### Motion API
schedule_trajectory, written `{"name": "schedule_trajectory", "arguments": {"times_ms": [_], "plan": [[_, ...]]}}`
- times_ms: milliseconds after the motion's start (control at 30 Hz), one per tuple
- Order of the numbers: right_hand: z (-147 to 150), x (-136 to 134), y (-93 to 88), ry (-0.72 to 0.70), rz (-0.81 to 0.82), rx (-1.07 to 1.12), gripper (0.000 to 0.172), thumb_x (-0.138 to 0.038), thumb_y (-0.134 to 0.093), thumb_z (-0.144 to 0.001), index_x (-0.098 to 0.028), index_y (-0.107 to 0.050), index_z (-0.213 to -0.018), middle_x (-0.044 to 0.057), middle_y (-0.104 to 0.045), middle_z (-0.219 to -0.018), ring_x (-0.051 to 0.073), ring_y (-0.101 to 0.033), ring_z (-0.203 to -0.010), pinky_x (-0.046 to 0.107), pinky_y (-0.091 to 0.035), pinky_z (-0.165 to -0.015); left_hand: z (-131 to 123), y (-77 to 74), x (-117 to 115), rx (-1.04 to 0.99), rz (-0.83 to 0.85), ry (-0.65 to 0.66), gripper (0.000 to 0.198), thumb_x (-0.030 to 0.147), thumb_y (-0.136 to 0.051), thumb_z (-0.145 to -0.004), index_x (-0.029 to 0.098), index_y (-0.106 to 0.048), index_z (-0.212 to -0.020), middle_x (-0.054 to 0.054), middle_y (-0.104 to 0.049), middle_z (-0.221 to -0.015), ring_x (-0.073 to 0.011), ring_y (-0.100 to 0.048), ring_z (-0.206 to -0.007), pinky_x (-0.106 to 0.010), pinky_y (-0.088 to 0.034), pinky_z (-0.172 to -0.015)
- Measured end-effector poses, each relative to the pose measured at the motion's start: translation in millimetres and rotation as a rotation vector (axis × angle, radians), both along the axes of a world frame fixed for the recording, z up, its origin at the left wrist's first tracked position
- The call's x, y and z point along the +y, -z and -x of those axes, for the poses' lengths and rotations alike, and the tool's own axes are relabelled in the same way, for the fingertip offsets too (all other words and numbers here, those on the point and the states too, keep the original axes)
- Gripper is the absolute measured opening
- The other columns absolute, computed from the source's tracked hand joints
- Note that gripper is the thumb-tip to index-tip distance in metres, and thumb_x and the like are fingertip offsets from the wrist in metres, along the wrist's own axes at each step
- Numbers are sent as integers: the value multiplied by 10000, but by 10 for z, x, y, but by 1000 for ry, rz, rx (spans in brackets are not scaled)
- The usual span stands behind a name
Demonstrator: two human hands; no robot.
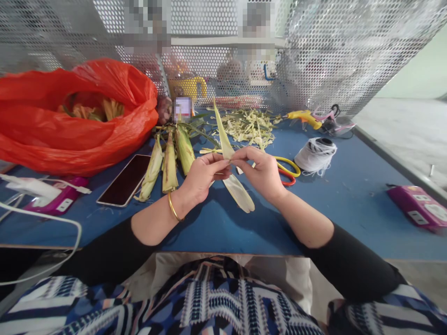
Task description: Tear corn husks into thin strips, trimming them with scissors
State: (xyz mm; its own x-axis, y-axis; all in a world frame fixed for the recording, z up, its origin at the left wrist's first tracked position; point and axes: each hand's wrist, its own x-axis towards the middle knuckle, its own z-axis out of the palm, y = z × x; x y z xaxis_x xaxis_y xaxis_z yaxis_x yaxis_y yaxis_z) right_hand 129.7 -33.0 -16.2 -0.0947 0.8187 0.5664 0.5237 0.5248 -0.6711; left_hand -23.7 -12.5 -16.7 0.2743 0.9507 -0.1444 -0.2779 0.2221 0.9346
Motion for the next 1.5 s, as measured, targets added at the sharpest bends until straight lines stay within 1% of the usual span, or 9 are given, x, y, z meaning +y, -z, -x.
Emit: {"name": "schedule_trajectory", "arguments": {"times_ms": [200, 533, 700, 800, 933, 1067, 1233, 1367, 1500], "plan": [[41, -24, -19, 27, 130, 93, 75, -207, -611, -815, -197, -602, -741, -1, -664, -707, 140, -588, -674, 284, -441, -656, 2, 42, 2, 86, -167, -59, 176, 244, -777, -634, 158, -632, -682, 10, -651, -595, -104, -610, -498, -240, -520, -553], [43, -11, 3, 64, 134, 94, 71, -178, -578, -799, -205, -566, -734, -19, -630, -671, 123, -561, -631, 270, -426, -623, -21, 80, -19, 138, -275, -85, 206, 327, -759, -671, 156, -656, -721, -12, -686, -652, -132, -646, -549, -287, -570, -608], [46, -2, 10, 88, 103, 84, 81, -156, -580, -770, -203, -572, -705, -27, -593, -638, 115, -516, -610, 265, -407, -606, -33, 79, -22, 157, -307, -76, 308, 328, -847, -573, 150, -627, -693, 5, -663, -633, -128, -640, -578, -286, -575, -627], [43, 10, 14, 63, 142, 136, 73, -177, -593, -766, -202, -573, -700, -28, -589, -632, 116, -520, -609, 272, -413, -604, -30, 79, -11, 159, -290, -78, 328, 355, -850, -574, 151, -616, -678, 12, -652, -609, -121, -631, -558, -292, -580, -633], [33, 33, 13, -35, 247, 325, 79, -218, -631, -756, -198, -575, -704, -28, -594, -621, 123, -562, -598, 283, -441, -598, -7, 74, 8, 179, -281, -70, 292, 387, -803, -649, 153, -633, -688, 5, -652, -599, -115, -622, -539, -286, -574, -629], [22, 56, 20, -61, 266, 374, 85, -222, -678, -731, -188, -601, -717, -25, -599, -624, 118, -560, -589, 284, -444, -592, 2, 71, 15, 207, -265, -56, 212, 328, -737, -730, 161, -617, -678, -3, -651, -593, -118, -627, -557, -251, -543, -589], [25, 67, 37, -133, 293, 451, 59, -213, -642, -749, -188, -589, -758, -25, -613, -657, 124, -615, -630, 297, -507, -658, -33, 61, -14, 192, -239, -108, 156, 231, -699, -745, 168, -576, -673, 14, -646, -596, -105, -614, -530, -217, -507, -537], [23, 56, 42, -150, 266, 432, 17, -195, -603, -771, -188, -588, -767, -38, -605, -652, 114, -616, -635, 283, -513, -674, -49, 28, -32, 170, -165, -115, 134, 177, -671, -754, 151, -579, -661, 15, -637, -571, -82, -585, -480, -204, -513, -533], [13, 47, 42, -135, 220, 303, 109, -197, -565, -812, -184, -621, -720, -20, -629, -669, 128, -626, -682, 283, -501, -688, -37, -27, -24, 119, -36, -96, 95, 131, -665, -757, 138, -602, -686, 6, -649, -571, -80, -579, -449, -196, -509, -492]]}}
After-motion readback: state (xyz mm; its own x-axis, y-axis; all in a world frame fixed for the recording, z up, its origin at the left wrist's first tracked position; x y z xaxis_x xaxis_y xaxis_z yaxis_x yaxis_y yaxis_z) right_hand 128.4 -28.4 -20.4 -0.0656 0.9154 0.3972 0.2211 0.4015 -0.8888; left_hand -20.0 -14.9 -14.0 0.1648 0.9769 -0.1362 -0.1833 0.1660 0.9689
